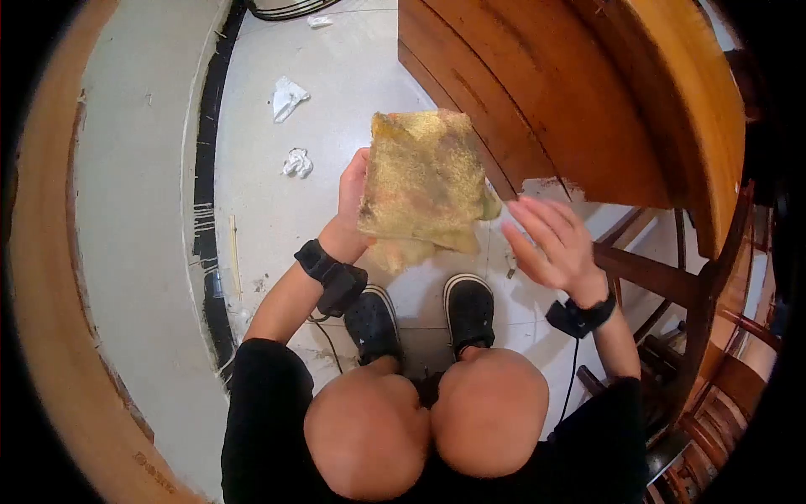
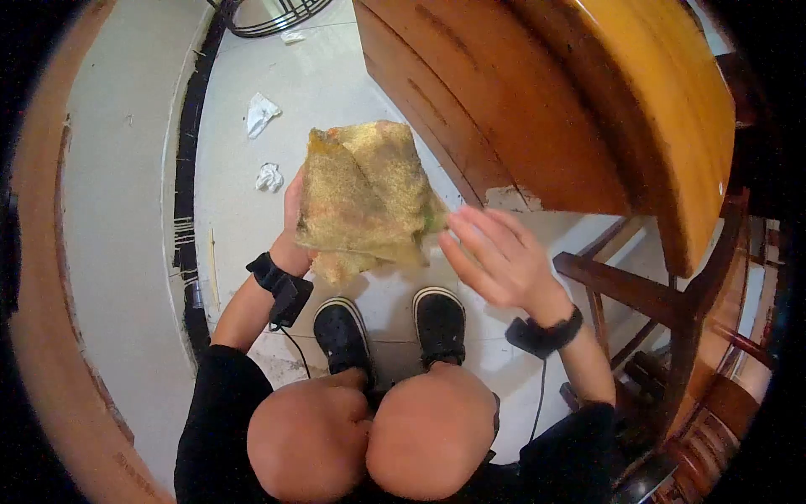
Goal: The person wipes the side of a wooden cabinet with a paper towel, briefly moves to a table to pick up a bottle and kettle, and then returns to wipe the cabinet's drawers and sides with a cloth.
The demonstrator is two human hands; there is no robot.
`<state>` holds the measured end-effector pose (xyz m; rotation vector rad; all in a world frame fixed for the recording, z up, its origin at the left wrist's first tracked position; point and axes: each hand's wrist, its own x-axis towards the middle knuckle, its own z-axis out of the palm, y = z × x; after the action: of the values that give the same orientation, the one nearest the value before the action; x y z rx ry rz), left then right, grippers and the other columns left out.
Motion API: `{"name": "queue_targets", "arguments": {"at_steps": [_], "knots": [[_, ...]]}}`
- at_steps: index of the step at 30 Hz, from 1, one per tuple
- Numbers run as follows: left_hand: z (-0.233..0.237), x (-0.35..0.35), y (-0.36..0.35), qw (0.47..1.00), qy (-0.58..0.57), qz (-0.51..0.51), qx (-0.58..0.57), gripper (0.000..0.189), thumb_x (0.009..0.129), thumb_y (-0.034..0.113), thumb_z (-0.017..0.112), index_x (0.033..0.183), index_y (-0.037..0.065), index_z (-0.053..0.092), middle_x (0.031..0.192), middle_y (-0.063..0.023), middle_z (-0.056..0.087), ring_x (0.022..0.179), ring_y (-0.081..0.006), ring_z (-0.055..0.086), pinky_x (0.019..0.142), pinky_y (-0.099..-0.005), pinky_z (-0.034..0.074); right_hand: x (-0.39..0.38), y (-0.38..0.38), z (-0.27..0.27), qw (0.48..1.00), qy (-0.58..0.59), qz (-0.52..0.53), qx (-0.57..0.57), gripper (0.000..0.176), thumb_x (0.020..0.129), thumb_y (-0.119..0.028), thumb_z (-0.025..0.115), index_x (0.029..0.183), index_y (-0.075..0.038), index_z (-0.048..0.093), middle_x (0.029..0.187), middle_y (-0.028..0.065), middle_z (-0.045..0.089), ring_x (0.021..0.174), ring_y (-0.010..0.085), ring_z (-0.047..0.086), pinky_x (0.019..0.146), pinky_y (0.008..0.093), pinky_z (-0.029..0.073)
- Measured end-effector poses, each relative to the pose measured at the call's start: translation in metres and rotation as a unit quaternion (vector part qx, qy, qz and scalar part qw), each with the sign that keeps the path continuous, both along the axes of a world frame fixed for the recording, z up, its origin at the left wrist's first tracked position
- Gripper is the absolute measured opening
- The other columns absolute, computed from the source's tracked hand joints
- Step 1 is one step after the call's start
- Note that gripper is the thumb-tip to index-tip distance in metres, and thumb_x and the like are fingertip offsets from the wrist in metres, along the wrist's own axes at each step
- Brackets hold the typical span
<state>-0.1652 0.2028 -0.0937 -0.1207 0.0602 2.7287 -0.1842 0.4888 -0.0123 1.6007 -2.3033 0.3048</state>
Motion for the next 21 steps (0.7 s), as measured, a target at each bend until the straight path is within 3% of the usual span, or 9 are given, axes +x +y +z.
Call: {"name": "queue_targets", "arguments": {"at_steps": [2,7,9,12,15,18,21], "knots": [[0.01,0.003,0.004,1.0,-0.004,-0.015,0.02,0.066,0.095,0.056,0.032,0.132,0.002,0.044,0.127,-0.0165,0.054,0.114,-0.0305,0.055,0.099,-0.0466,0.045,0.001,-0.017,-0.021,0.991,-0.102,-0.058,-0.059,0.038,0.077,-0.015,0.069,0.112,-0.006,0.058,0.121,0.0131,0.057,0.113,0.0305,0.053,0.092,0.0408,0.045],[0.03,0.015,0.01,0.991,-0.039,-0.045,-0.117,0.084,0.089,0.071,0.029,0.138,0.004,0.039,0.136,-0.0155,0.047,0.123,-0.0303,0.049,0.102,-0.046,0.041,0.003,-0.035,-0.038,0.954,-0.235,-0.127,-0.137,0.051,0.076,-0.018,0.071,0.121,-0.002,0.051,0.117,0.0171,0.054,0.106,0.0364,0.053,0.089,0.0405,0.045],[0.027,0.019,0.015,0.99,-0.042,-0.035,-0.128,0.081,0.091,0.069,0.029,0.14,0.005,0.035,0.137,-0.0153,0.045,0.124,-0.0303,0.048,0.105,-0.0479,0.038,0.004,-0.037,-0.032,0.953,-0.24,-0.121,-0.139,0.053,0.076,-0.019,0.072,0.121,-0.002,0.051,0.112,0.0168,0.055,0.103,0.036,0.053,0.088,0.0405,0.045],[0.02,0.024,0.031,0.983,-0.013,0.009,-0.185,0.079,0.092,0.067,0.027,0.143,0.007,0.029,0.138,-0.0145,0.043,0.126,-0.0293,0.045,0.106,-0.0474,0.036,0.009,-0.055,-0.018,0.929,-0.339,-0.091,-0.114,0.044,0.075,-0.014,0.071,0.113,-0.001,0.052,0.108,0.0166,0.055,0.1,0.0345,0.053,0.086,0.041,0.045],[0.016,0.022,0.044,0.965,0.018,0.056,-0.255,0.078,0.094,0.066,0.025,0.145,0.007,0.024,0.139,-0.0138,0.042,0.129,-0.0281,0.042,0.107,-0.0458,0.036,0.007,-0.061,-0.031,0.952,-0.279,-0.109,-0.066,0.037,0.072,-0.009,0.07,0.104,-0.001,0.052,0.105,0.0162,0.057,0.098,0.0337,0.055,0.085,0.0399,0.045],[0.011,0.017,0.035,0.964,0.02,0.075,-0.254,0.075,0.095,0.063,0.024,0.146,0.009,0.022,0.14,-0.0134,0.039,0.13,-0.0276,0.04,0.107,-0.0452,0.036,0.004,-0.057,-0.022,0.954,-0.268,-0.073,-0.117,0.034,0.07,-0.004,0.067,0.099,0.0,0.05,0.109,0.0165,0.059,0.096,0.0339,0.059,0.083,0.0388,0.047],[0.003,0.016,0.031,0.957,0.008,0.089,-0.277,0.069,0.097,0.057,0.028,0.148,0.01,0.019,0.144,-0.0136,0.033,0.131,-0.0279,0.039,0.107,-0.0452,0.037,0.0,-0.051,-0.004,0.923,-0.336,-0.066,-0.177,0.026,0.074,0.0,0.06,0.097,0.001,0.048,0.118,0.0171,0.059,0.096,0.0336,0.061,0.082,0.036,0.049]]}}
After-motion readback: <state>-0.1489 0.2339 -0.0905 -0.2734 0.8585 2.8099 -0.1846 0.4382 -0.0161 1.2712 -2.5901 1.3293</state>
